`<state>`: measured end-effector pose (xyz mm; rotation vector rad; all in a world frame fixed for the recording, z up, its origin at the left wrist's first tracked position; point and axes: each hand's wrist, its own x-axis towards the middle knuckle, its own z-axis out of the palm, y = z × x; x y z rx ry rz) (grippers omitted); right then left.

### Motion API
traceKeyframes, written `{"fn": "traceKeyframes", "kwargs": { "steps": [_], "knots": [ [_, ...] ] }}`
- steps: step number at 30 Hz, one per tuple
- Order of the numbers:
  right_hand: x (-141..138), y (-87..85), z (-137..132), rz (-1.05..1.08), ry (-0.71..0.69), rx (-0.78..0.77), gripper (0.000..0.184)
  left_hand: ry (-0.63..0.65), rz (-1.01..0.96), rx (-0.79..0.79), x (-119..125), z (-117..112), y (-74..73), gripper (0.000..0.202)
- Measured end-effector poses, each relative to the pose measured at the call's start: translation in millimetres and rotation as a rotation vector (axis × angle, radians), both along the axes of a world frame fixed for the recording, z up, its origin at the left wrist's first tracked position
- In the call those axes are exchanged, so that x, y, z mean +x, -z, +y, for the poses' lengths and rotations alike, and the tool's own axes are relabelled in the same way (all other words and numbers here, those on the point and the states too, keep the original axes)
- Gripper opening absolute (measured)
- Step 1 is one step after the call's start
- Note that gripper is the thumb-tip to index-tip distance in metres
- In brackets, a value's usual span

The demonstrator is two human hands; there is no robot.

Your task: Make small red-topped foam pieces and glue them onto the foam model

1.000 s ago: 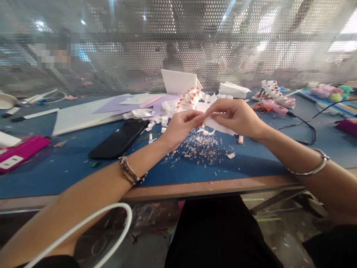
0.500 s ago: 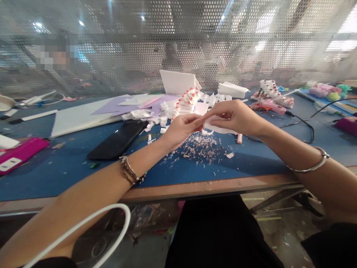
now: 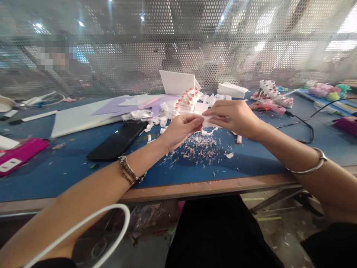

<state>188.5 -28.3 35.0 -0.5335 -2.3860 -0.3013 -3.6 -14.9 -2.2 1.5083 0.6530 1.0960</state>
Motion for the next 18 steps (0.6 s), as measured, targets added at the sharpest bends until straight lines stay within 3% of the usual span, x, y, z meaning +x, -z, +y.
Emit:
{"fn": "traceKeyframes", "kwargs": {
  "steps": [8, 18],
  "knots": [
    [1.1, 7.1, 7.3, -0.036, -0.067, 0.222, 0.022, 0.042, -0.018, 0.001, -1.5, 1.9, 1.7, 0.018],
    [-2.1, 2.6, -0.9, -0.161, 0.081, 0.23, 0.027, 0.052, 0.01, 0.017, 2.1, -0.4, 1.5, 0.018]
  ]
}}
